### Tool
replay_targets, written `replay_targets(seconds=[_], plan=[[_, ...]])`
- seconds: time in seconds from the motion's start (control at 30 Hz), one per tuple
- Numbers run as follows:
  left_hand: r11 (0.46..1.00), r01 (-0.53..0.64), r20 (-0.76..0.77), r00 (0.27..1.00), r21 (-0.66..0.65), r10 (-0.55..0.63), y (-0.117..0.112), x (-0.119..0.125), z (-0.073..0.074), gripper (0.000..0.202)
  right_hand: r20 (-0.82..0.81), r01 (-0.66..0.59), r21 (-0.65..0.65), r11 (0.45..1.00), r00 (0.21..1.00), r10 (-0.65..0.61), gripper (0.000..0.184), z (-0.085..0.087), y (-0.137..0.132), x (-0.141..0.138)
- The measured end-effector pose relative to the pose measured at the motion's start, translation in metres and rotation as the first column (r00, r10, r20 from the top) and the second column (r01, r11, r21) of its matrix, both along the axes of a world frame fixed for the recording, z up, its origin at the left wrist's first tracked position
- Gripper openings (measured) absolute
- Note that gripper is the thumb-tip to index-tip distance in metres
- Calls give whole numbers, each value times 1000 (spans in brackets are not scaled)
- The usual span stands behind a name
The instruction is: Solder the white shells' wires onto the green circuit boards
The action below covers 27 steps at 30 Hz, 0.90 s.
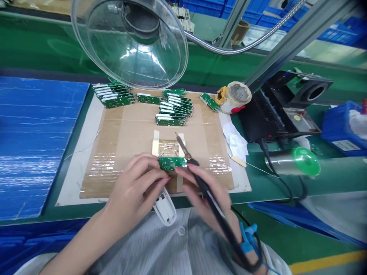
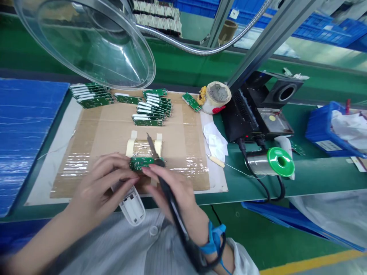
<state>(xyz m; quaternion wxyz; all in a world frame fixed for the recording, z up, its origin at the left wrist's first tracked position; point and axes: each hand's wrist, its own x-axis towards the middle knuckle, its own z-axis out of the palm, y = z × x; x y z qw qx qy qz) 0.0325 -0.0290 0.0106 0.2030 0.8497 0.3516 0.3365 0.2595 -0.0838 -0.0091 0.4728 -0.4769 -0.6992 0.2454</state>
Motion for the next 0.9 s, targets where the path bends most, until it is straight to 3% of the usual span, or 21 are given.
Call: replay_targets(seconds=[0.1,0.2,0.37,0.9], plan=[[987,-161,-19,987,0,161,-5,9,0,15,-157,217,124,968,968,-197,32,0,-2,15],[975,-223,-34,974,-14,222,-8,13,-2,13,-143,286,194,938,954,-262,27,-4,-3,28],[981,-194,-55,980,4,194,-7,14,-3,12,-73,245,199,949,969,-235,18,-7,-4,28],[981,-191,-76,979,-17,189,-7,14,-2,12,-14,178,301,937,983,-183,17,-6,-1,25]])
